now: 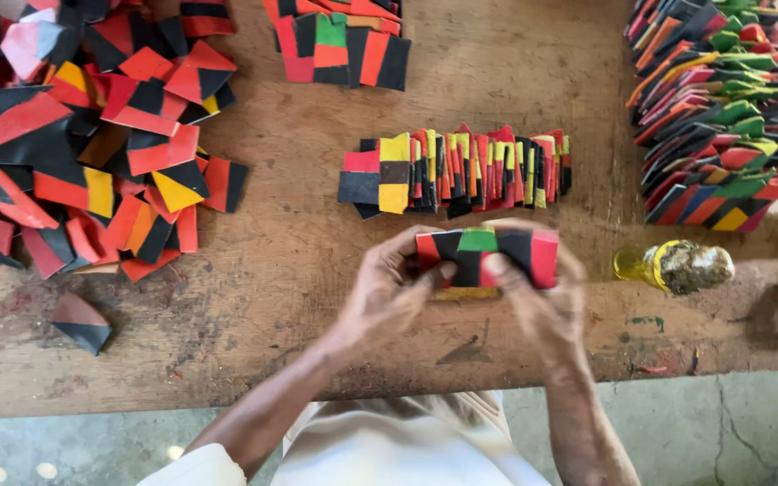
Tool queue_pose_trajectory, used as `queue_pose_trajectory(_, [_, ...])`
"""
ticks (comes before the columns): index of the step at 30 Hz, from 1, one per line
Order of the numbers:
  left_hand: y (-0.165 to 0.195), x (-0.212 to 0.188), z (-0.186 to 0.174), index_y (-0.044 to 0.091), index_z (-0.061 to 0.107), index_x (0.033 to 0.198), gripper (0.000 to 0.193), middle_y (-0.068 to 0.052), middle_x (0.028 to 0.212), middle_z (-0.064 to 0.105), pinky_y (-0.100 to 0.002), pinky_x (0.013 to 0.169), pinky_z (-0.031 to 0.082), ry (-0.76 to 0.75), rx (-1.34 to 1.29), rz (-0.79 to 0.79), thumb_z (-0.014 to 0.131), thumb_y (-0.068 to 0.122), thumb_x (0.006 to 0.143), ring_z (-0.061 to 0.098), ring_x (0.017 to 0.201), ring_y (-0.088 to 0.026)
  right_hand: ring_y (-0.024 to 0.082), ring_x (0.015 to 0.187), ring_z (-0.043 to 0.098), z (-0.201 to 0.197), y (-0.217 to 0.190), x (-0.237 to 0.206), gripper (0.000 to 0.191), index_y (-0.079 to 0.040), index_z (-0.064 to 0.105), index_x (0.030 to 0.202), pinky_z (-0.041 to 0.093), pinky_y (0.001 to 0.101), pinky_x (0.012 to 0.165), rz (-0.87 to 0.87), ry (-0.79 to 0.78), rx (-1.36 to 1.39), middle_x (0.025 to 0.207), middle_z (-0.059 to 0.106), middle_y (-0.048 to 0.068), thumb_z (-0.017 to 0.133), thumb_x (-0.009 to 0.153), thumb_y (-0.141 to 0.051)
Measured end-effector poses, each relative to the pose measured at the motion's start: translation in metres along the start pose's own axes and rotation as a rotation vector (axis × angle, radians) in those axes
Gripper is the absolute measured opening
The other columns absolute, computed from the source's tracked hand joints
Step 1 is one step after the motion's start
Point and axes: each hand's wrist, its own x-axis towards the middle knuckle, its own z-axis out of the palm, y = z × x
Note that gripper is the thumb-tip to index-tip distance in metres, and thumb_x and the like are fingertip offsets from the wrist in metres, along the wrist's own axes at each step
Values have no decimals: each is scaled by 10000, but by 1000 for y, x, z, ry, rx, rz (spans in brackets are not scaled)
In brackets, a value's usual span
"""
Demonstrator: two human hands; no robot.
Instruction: The person picks colorful cut leather pieces from a pile on a wooden workbench and aligns them edge to edge, pressing them together into patchwork panels. They stack the assembled panels into piles alongside other finished stacks of pieces.
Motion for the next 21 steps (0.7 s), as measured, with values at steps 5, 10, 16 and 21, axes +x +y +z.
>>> queue_pose_trajectory(5, [27, 3, -38, 18, 649, 1196, 285, -39, 1082, 740, -248, 865, 588, 63, 76, 325, 719, -40, 927, 668, 953, -54, 59, 901, 660, -11, -25, 26, 250, -45, 714, 1165, 568, 195, 815, -77, -105, 54, 1055, 730, 47, 784, 925, -36])
queue_pose_trajectory(10, [39, 19, -63, 5, 604, 1239, 307, -86, 1146, 597, -312, 835, 531, 450, 188, 554, 733, 2, 960, 600, 957, -157, 56, 951, 678, 16, -42, 79, 244, -42, 716, 1110, 582, 200, 827, -267, -163, -114, 1062, 724, 28, 792, 898, 54])
queue_pose_trajectory(16, [30, 31, -86, 19, 591, 1280, 309, -195, 1374, 497, -460, 1079, 460, 718, 697, 775, 708, 62, 998, 499, 1288, -374, 51, 805, 673, 72, -55, 166, 172, -32, 724, 1069, 543, 222, 671, -334, -202, -195, 943, 735, 28, 771, 927, 53])
queue_pose_trajectory(21, [13, 57, -98, 75, 672, 1215, 226, -177, 1384, 531, -515, 1081, 427, 586, 905, 678, 705, 133, 999, 465, 1288, -401, 121, 839, 662, 104, -42, 213, 209, -21, 736, 1054, 549, 267, 689, -631, -205, -346, 947, 686, 65, 793, 901, 109])
